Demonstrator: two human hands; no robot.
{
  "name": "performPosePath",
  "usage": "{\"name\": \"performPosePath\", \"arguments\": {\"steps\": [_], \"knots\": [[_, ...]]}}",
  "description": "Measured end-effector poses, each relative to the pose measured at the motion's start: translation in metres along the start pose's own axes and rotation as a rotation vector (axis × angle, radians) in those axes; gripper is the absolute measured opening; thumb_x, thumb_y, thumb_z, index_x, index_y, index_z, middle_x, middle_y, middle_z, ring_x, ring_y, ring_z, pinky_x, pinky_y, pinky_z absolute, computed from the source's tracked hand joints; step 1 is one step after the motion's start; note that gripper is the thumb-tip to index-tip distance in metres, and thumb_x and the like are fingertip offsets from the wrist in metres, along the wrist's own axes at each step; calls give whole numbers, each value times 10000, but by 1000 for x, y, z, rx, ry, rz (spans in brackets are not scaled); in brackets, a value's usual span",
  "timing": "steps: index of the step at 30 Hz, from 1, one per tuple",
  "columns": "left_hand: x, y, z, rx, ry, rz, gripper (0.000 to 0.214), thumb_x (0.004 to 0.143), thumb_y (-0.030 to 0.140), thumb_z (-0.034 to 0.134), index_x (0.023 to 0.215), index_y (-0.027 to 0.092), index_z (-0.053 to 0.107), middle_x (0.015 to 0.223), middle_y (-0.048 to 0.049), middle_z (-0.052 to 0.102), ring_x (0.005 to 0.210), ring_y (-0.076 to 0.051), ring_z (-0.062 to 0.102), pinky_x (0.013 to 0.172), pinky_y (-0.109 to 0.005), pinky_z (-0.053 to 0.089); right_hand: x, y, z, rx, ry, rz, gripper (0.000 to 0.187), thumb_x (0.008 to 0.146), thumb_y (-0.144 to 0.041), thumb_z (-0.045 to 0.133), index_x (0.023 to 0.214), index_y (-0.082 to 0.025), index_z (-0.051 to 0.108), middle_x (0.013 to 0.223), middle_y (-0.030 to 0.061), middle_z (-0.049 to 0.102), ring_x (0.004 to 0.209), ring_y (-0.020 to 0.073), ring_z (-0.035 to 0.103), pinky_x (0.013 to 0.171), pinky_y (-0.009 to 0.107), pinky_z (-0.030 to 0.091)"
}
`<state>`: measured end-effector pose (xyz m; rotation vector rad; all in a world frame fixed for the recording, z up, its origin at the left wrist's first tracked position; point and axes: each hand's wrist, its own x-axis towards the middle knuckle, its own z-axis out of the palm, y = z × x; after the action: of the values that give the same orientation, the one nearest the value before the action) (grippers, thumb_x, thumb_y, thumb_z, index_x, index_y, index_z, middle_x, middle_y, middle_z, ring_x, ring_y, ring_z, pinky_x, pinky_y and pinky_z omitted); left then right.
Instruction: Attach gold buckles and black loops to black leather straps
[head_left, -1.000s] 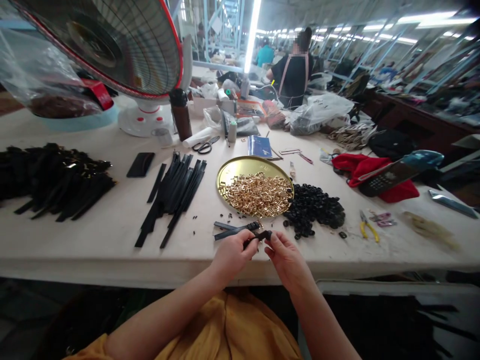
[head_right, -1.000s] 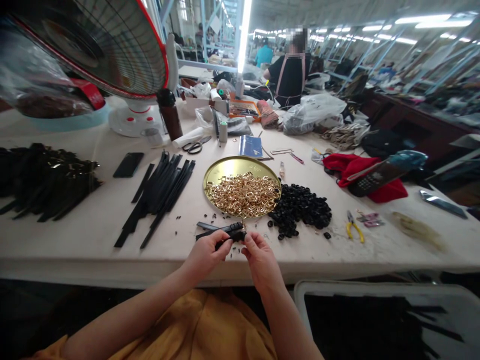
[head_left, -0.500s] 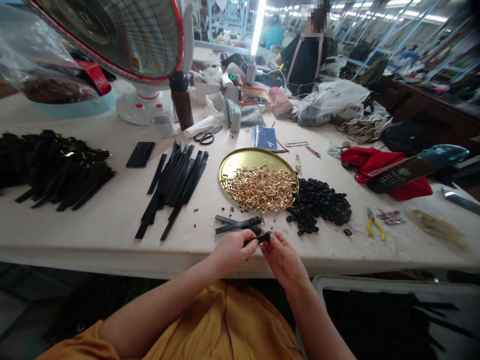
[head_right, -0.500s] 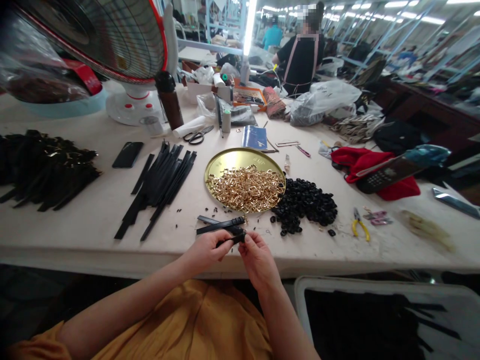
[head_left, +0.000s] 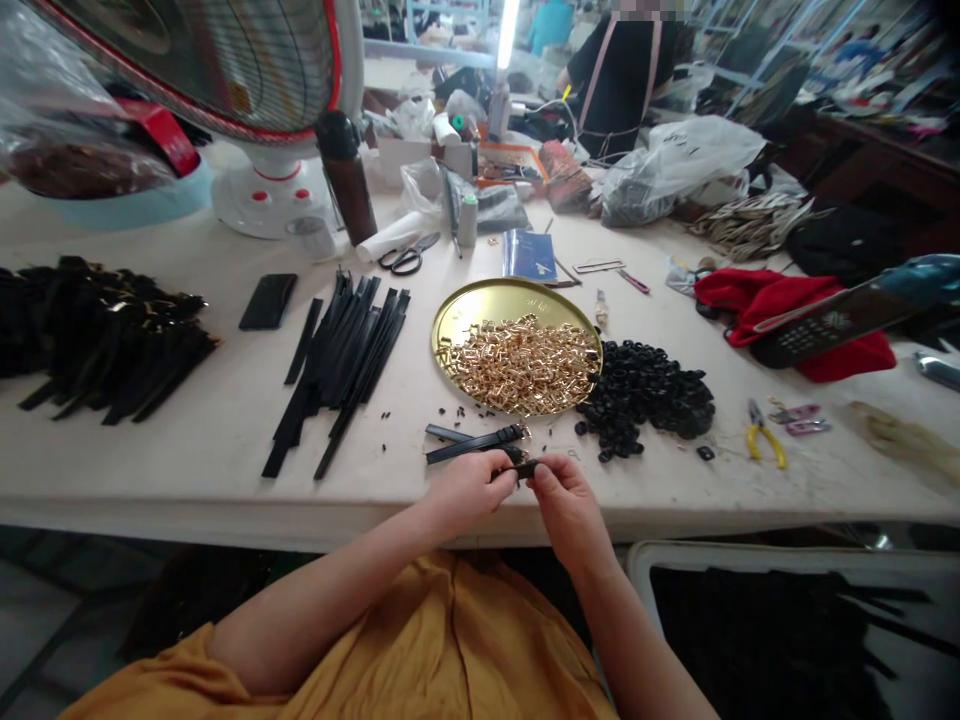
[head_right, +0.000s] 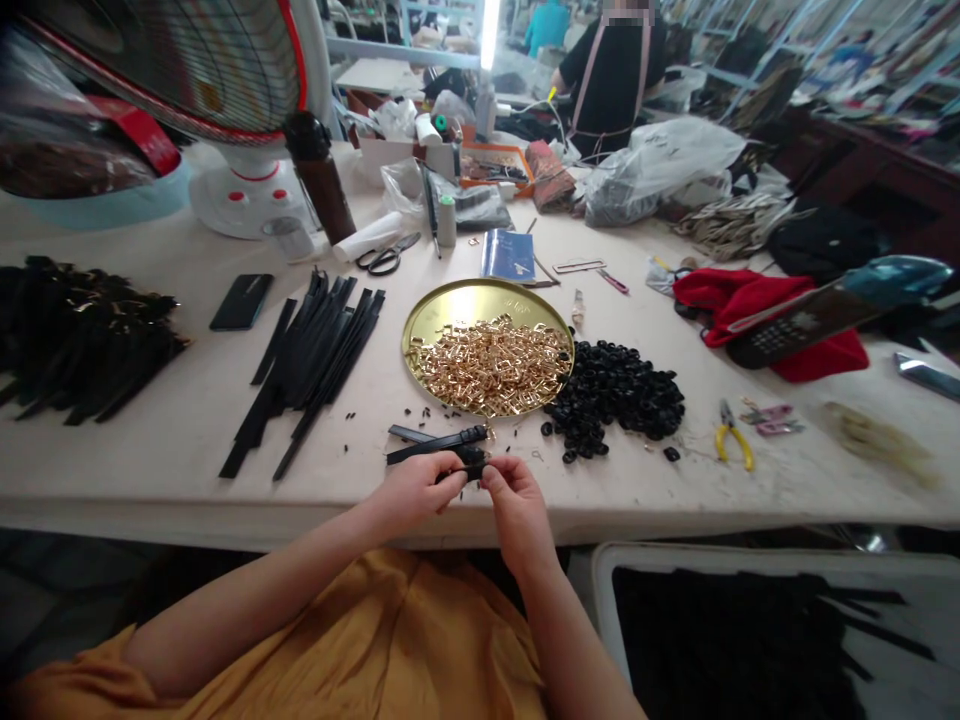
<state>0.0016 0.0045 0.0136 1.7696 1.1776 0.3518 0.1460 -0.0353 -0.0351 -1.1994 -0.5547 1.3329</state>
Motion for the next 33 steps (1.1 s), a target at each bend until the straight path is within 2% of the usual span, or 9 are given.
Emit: {"name": "performPosePath", "arguments": {"steps": [3, 6, 9, 13, 18, 24, 28, 31, 33], "knots": [[3, 1, 8, -37, 50, 47, 246, 819, 305, 375, 708, 168, 547, 568, 22, 531, 527, -109, 470, 497, -210, 298, 2, -2, 7, 197, -66, 143, 215, 631, -311, 715, 821, -245, 639, 821, -20, 638, 689, 112, 555, 690, 261, 443], [6, 2, 12, -20, 85, 70, 234, 824, 293, 377, 711, 172, 543, 598, 15, 545, 562, -113, 482, 526, -209, 320, 1, 0, 11, 280, -83, 195, 179, 624, -286, 721, 782, -234, 654, 826, -18, 650, 745, 116, 572, 711, 245, 454], [8, 2, 10, -36, 34, 66, 206, 810, 272, 391, 731, 167, 549, 647, 2, 575, 601, -122, 504, 553, -214, 350, 0, 2, 10, 269, -33, 198, 134, 637, -283, 710, 741, -224, 649, 792, -17, 649, 692, 114, 566, 640, 236, 459], [5, 0, 7, -134, -39, 46, 187, 762, 187, 421, 905, 157, 537, 774, -21, 620, 674, -130, 541, 598, -220, 399, -2, 4, 9, 273, 23, 203, 115, 624, -264, 717, 683, -213, 633, 679, -35, 616, 563, 95, 519, 547, 223, 438], [0, -10, 15, -224, 37, 5, 186, 791, 215, 421, 963, 157, 465, 719, -12, 611, 566, -105, 531, 539, -214, 408, -13, 7, 18, 242, -62, 208, 147, 658, -293, 693, 773, -214, 650, 730, -13, 640, 639, 119, 541, 621, 248, 442], [-5, -13, 8, -421, -97, -53, 220, 764, 250, 499, 937, 162, 396, 720, -16, 635, 529, -100, 555, 492, -202, 418, -22, 3, 10, 162, -93, 134, 318, 720, -510, 577, 729, -200, 649, 727, 25, 637, 676, 158, 542, 664, 301, 427], [-13, -9, 3, -364, -80, -38, 205, 736, 268, 535, 874, 163, 426, 681, -14, 635, 553, -119, 577, 499, -206, 414, -28, -3, 7, 124, -191, 236, 191, 682, -375, 669, 787, -219, 636, 690, -20, 589, 586, 108, 469, 574, 240, 384], [-20, -7, 3, -255, -44, -18, 199, 731, 313, 533, 850, 170, 460, 667, -1, 623, 540, -124, 571, 488, -209, 403, -33, -6, 5, 141, -307, 380, 207, 710, -362, 647, 860, -221, 624, 718, -21, 577, 580, 96, 450, 565, 226, 370], [-24, -7, 3, -170, -37, -13, 209, 720, 348, 538, 822, 173, 490, 674, 3, 615, 519, -123, 563, 476, -212, 394, -37, -7, 2, 162, -352, 424, 186, 704, -352, 657, 819, -210, 622, 693, -25, 560, 578, 90, 444, 563, 218, 365]]}}
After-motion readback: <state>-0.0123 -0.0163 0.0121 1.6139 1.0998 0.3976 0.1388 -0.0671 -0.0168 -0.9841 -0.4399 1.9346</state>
